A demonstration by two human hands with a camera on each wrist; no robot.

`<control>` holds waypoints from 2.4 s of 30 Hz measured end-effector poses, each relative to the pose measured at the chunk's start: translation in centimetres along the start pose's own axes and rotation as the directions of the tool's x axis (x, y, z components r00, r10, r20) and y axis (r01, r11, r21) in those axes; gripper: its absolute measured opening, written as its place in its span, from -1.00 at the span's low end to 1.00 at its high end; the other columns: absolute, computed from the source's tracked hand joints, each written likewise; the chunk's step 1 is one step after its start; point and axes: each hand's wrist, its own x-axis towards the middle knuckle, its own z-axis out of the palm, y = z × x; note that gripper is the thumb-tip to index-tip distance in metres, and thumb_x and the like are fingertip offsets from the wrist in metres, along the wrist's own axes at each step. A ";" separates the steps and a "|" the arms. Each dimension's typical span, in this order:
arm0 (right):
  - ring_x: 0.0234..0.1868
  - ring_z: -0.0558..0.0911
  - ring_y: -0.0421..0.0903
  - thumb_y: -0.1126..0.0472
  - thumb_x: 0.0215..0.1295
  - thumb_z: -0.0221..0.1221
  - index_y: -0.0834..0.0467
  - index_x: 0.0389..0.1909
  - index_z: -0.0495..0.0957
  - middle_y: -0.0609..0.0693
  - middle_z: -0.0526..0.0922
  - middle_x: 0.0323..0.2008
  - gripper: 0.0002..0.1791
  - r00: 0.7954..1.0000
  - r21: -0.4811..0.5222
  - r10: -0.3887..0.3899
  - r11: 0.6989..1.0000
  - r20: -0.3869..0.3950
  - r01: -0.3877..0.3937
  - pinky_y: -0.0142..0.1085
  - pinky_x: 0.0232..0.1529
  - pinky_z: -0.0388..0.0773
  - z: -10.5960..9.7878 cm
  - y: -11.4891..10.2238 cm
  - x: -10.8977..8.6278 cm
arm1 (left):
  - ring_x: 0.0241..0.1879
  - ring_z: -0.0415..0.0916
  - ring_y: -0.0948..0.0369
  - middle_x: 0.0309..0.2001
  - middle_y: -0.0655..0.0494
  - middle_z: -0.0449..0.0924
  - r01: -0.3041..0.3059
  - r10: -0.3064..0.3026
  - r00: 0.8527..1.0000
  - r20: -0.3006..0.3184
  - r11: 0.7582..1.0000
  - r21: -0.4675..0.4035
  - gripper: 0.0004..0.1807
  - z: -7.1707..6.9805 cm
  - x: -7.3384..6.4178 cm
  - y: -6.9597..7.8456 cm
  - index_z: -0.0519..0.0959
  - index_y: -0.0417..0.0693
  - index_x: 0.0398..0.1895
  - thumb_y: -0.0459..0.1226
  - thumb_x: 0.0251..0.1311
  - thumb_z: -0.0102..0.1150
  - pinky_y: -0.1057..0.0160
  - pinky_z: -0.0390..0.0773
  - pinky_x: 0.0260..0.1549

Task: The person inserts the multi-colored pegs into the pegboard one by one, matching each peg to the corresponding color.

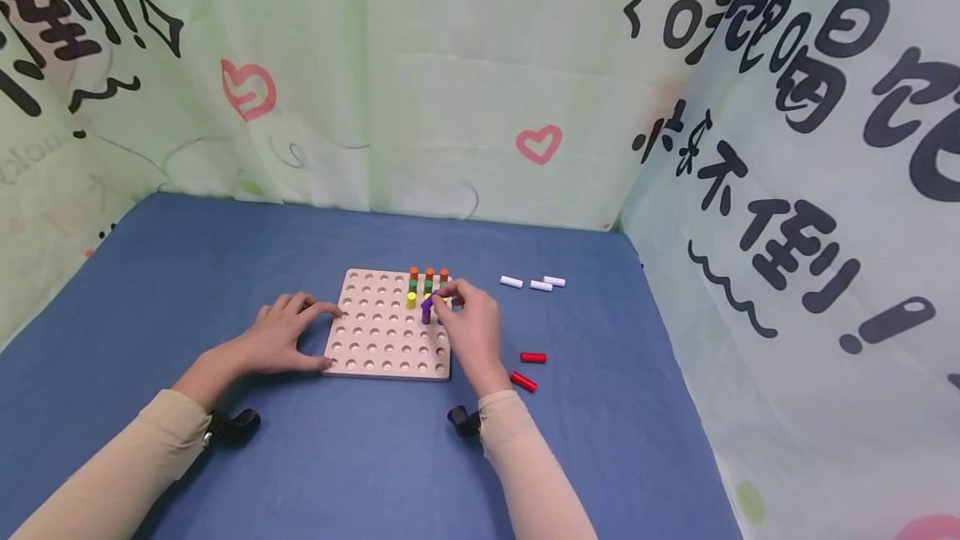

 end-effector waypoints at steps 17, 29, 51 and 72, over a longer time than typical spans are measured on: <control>-0.22 0.61 -0.11 0.09 0.33 0.39 -0.02 -0.27 0.73 -0.09 0.75 -0.30 -0.93 0.997 -0.024 0.007 1.000 0.075 -0.005 -0.27 -0.31 0.45 2.1 -0.1 -0.1 | 0.24 0.29 -0.21 0.23 -0.13 0.39 -0.008 0.008 1.000 -0.007 1.000 0.001 -0.23 0.1 -0.1 -0.1 0.47 0.32 0.33 0.26 0.03 0.42 -0.26 0.27 0.00; -0.23 0.50 -0.07 0.10 0.35 0.38 -0.02 -0.26 0.74 -0.09 0.69 -0.31 -0.94 0.995 -0.075 -0.003 0.997 0.104 0.010 -0.20 -0.18 0.37 2.8 0.1 -0.1 | 0.26 0.27 -0.20 0.24 -0.12 0.38 -0.004 0.004 1.000 -0.003 1.000 0.002 -0.22 0.3 0.0 -0.3 0.46 0.34 0.35 0.25 0.03 0.42 -0.25 0.26 0.02; -0.17 0.50 -0.07 0.08 0.33 0.40 -0.04 -0.33 0.77 -0.15 0.74 -0.33 -0.94 0.979 -0.239 -0.121 0.958 0.167 0.159 -0.19 -0.15 0.43 3.3 0.1 0.0 | 0.29 0.25 -0.21 0.28 -0.12 0.37 -0.007 0.006 1.000 -0.003 1.000 -0.012 -0.22 0.3 0.0 -0.5 0.45 0.35 0.35 0.24 0.03 0.42 -0.25 0.26 0.01; -0.19 0.56 -0.04 0.14 0.35 0.37 0.02 -0.25 0.73 -0.04 0.65 -0.27 -0.95 0.990 -0.128 -0.067 0.988 0.127 0.083 -0.17 -0.17 0.47 2.0 0.2 -0.5 | 0.26 0.28 -0.22 0.24 -0.15 0.39 -0.002 0.002 1.000 -0.008 1.000 -0.006 -0.23 0.1 -0.1 -0.1 0.47 0.32 0.33 0.24 0.03 0.43 -0.26 0.27 0.00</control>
